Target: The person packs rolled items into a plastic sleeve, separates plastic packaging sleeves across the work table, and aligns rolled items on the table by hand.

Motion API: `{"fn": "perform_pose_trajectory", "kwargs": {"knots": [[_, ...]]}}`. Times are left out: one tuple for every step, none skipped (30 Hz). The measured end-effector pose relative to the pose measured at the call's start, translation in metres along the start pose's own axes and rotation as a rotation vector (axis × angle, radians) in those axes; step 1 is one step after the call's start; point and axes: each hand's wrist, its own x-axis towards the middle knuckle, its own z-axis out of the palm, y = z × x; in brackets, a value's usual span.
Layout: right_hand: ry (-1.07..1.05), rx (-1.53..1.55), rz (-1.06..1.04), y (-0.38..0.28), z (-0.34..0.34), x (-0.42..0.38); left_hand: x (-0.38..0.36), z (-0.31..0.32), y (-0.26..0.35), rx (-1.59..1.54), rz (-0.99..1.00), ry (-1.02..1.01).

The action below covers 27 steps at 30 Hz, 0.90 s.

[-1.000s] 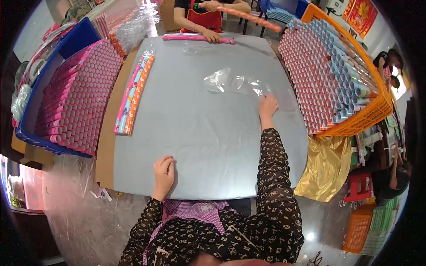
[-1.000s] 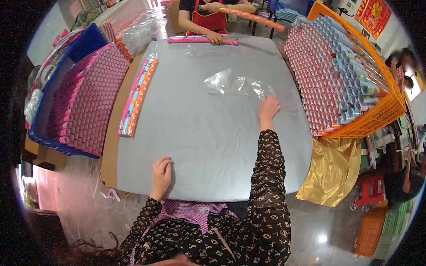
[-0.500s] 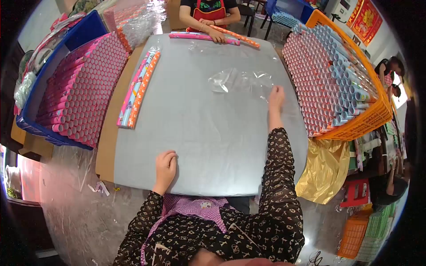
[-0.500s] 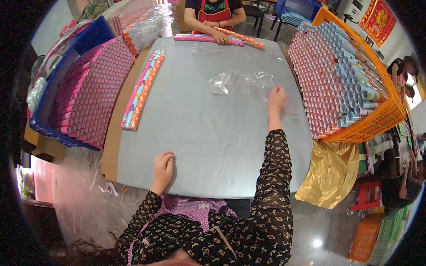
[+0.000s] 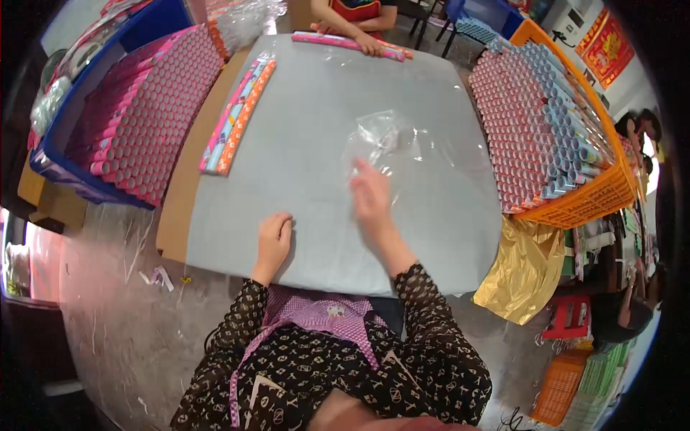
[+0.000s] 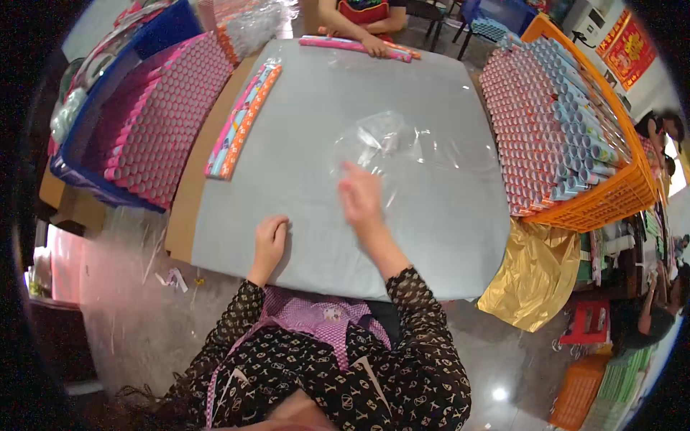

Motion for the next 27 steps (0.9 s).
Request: {"fn": "perform_pose_trajectory", "kwargs": {"knots": [[-0.079,0.054,0.004,-0.020,0.008,-0.013,0.001,-0.002,0.001,-0.043,-0.023,-0.029],[-0.156,0.110,0.009,-0.035,0.014,-0.024,0.000,-0.001,0.000,-0.032,-0.037,-0.028],[-0.163,0.124,0.019,-0.043,0.020,-0.034,-0.003,0.002,-0.006,-0.065,-0.047,0.000],[-0.277,0.167,-0.009,-0.048,0.025,-0.045,-0.006,0.003,-0.014,-0.096,-0.057,0.027],[-0.391,0.211,-0.038,-0.053,0.029,-0.055,-0.008,0.002,-0.024,-0.105,-0.094,-0.015],[-0.397,0.227,-0.029,-0.054,0.033,-0.063,-0.009,0.000,-0.025,-0.093,-0.110,-0.017],[-0.444,0.253,-0.040,-0.053,0.036,-0.068,-0.009,-0.002,-0.022,-0.223,-0.187,0.002],[-0.491,0.278,-0.053,-0.051,0.038,-0.073,-0.009,-0.003,-0.017,-0.353,-0.264,0.024],[-0.515,0.281,-0.063,-0.052,0.037,-0.073,-0.007,-0.009,-0.007,-0.434,-0.315,-0.039],[-0.518,0.295,-0.057,-0.052,0.038,-0.073,-0.007,-0.006,-0.010,-0.424,-0.327,-0.036],[-0.534,0.288,-0.067,-0.051,0.039,-0.074,-0.006,-0.003,-0.012,-0.468,-0.293,0.014],[-0.551,0.279,-0.075,-0.052,0.038,-0.074,-0.006,-0.001,-0.013,-0.513,-0.260,0.064],[-0.594,0.278,-0.075,-0.054,0.036,-0.073,-0.007,0.000,-0.013,-0.506,-0.271,0.062],[-0.595,0.286,-0.068,-0.056,0.034,-0.074,-0.007,-0.001,-0.012,-0.500,-0.293,0.057],[-0.594,0.294,-0.079,-0.058,0.033,-0.075,-0.007,0.000,-0.011,-0.496,-0.312,0.051],[-0.594,0.298,-0.093,-0.059,0.032,-0.075,-0.009,0.000,-0.012,-0.494,-0.312,0.051],[-0.598,0.314,-0.094,-0.060,0.030,-0.075,-0.009,0.000,-0.012,-0.481,-0.311,0.053],[-0.596,0.310,-0.104,-0.059,0.029,-0.074,-0.007,-0.001,-0.012,-0.468,-0.304,0.057],[-0.557,0.309,-0.071,-0.057,0.028,-0.074,-0.005,-0.001,-0.012,-0.470,-0.293,0.063],[-0.519,0.309,-0.036,-0.056,0.027,-0.074,-0.005,-0.001,-0.012,-0.474,-0.296,0.055],[-0.500,0.314,0.037,-0.054,0.024,-0.071,-0.005,-0.002,-0.011,-0.478,-0.302,0.046],[-0.499,0.314,0.027,-0.052,0.020,-0.066,-0.006,-0.002,-0.010,-0.478,-0.294,0.052],[-0.438,0.276,0.081,-0.048,0.015,-0.061,-0.006,-0.002,-0.010,-0.500,-0.308,0.051],[-0.379,0.240,0.135,-0.046,0.009,-0.054,-0.005,-0.003,-0.010,-0.520,-0.324,0.051],[-0.341,0.210,0.170,-0.047,-0.001,-0.042,-0.004,-0.004,-0.009,-0.519,-0.320,0.059],[-0.346,0.162,0.179,-0.035,-0.006,-0.035,-0.004,-0.005,-0.008,-0.499,-0.328,0.042],[-0.351,0.114,0.190,-0.019,-0.010,-0.028,-0.005,-0.006,-0.008,-0.478,-0.336,0.023]]}}
